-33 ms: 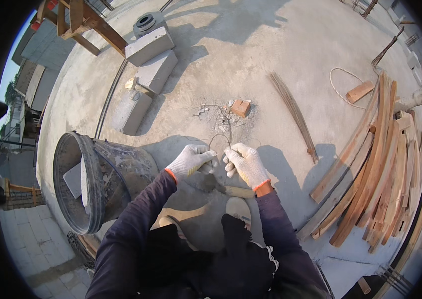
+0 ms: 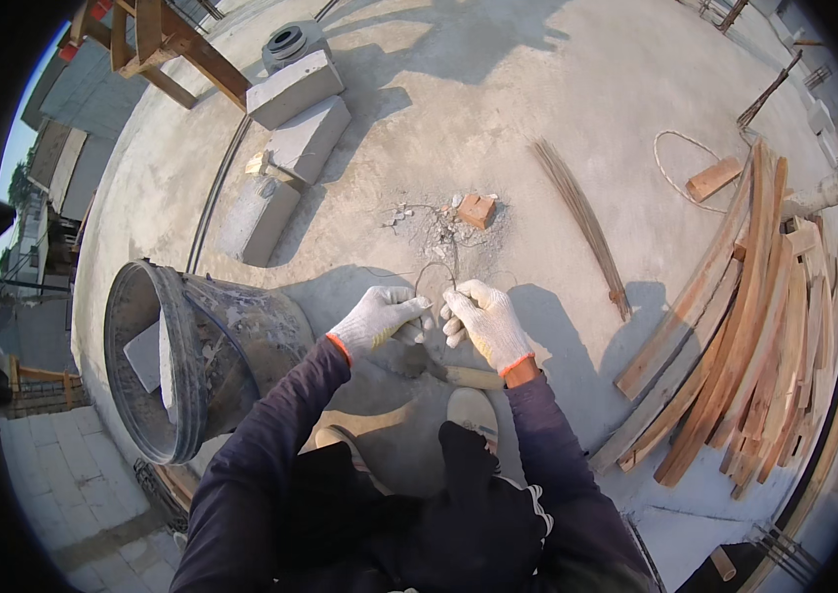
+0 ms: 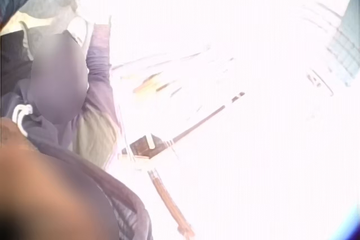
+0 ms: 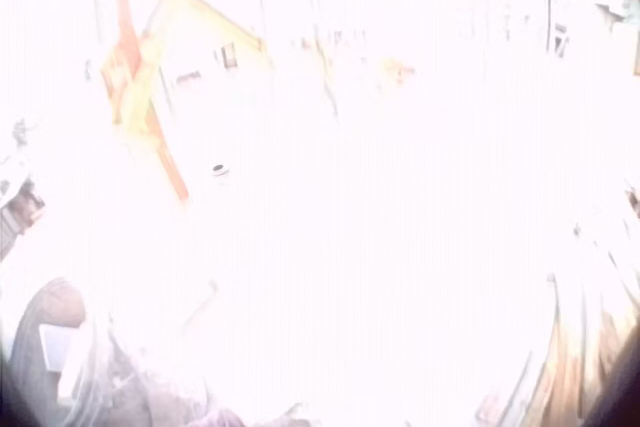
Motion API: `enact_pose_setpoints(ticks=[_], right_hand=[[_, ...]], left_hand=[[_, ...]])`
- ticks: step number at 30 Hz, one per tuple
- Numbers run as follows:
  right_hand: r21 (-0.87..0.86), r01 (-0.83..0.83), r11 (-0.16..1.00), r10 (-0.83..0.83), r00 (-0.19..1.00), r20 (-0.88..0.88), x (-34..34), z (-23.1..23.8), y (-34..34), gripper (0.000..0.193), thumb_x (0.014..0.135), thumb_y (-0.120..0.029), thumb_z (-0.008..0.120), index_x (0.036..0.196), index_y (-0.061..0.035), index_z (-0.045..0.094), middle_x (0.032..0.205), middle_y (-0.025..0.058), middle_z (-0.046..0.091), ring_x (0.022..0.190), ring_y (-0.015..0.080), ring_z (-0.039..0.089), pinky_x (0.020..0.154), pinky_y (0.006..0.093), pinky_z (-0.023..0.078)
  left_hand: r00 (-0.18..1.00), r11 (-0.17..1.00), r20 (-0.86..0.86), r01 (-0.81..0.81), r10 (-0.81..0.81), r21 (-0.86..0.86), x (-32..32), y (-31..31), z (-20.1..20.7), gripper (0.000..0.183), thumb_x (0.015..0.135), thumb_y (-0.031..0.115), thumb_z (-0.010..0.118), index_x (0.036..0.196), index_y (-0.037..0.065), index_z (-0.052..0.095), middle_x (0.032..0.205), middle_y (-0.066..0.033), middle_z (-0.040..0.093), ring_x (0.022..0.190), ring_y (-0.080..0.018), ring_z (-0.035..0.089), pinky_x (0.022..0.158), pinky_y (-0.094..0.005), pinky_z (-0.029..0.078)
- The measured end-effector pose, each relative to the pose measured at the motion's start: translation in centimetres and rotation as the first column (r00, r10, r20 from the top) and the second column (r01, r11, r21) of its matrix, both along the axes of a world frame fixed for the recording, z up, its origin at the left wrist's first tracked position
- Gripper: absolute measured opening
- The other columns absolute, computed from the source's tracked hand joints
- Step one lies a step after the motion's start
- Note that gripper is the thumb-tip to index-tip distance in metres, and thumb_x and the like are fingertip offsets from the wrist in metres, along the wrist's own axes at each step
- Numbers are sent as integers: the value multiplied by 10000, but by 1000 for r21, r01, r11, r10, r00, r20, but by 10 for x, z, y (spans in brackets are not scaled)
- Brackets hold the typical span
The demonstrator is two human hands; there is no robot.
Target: The person uses a trowel to repeatedly strike a brick placed on the ground, breaking it into smaller pieces. They then pick up the fragments and place them into a nearby bucket. The person repeats this process with another brick.
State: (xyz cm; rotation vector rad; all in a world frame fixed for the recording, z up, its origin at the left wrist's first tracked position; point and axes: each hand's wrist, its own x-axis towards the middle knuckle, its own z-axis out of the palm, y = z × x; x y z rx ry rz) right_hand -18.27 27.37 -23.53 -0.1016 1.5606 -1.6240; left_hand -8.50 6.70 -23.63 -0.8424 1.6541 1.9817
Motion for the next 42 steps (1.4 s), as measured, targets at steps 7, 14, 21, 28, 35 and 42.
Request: enact_pose_setpoints(ticks=[7, 14, 21, 28, 35, 42], right_hand=[[-125, 176, 976, -168, 983, 69, -3, -14, 5, 208, 1093, -174, 671, 1105, 29, 713, 927, 105, 739, 710, 140, 716, 572, 295, 608], [-168, 183, 969, -161, 977, 136, -7, -16, 15, 206, 1094, -184, 673, 1095, 19, 709, 917, 89, 722, 702, 144, 709, 589, 319, 619], [26, -21, 999, 23, 998, -59, 17, -22, 40, 252, 1093, -240, 654, 1082, 5, 713, 905, 65, 739, 674, 127, 702, 566, 302, 580], [304, -288, 908, 344, 928, -147, -39, 30, 88, 270, 1060, -211, 650, 1047, 48, 724, 824, 100, 749, 636, 159, 717, 579, 318, 616], [76, 539, 839, -473, 791, -388, -235, 50, 140, 595, 1049, -409, 728, 1430, 31, 606, 1228, 123, 709, 1007, 198, 738, 737, 330, 638], [694, -16, 720, 604, 507, -615, -1, -46, 107, 583, 951, -490, 794, 1275, -11, 718, 1243, 234, 744, 1212, 426, 687, 1029, 504, 547]], left_hand=[[963, 933, -79, 225, -257, -281, -3, 6, 10, 317, 1103, 283, 689, 957, 14, 771, 839, -37, 767, 702, -82, 701, 661, -269, 577], [961, 899, -127, 175, -244, -403, -8, 15, 13, 322, 1062, 274, 715, 964, -29, 760, 763, -12, 706, 713, -60, 633, 660, -289, 524], [901, 814, -62, 356, -430, -459, 2, 1, 5, 350, 1035, 325, 724, 998, -18, 783, 835, -96, 772, 762, -157, 721, 738, -328, 571], [835, 580, 56, 426, -547, -694, 25, -45, 20, 534, 979, 467, 741, 1236, 0, 775, 1109, -225, 793, 1080, -357, 765, 952, -428, 580], [884, 571, 59, 349, -463, -743, 32, -61, 13, 610, 959, 480, 766, 1299, -25, 735, 1148, -241, 786, 1090, -366, 767, 958, -425, 588], [854, 517, 217, 469, -473, -716, 53, -49, -3, 617, 941, 511, 772, 1289, 2, 744, 1165, -229, 788, 1111, -371, 764, 977, -438, 587]])
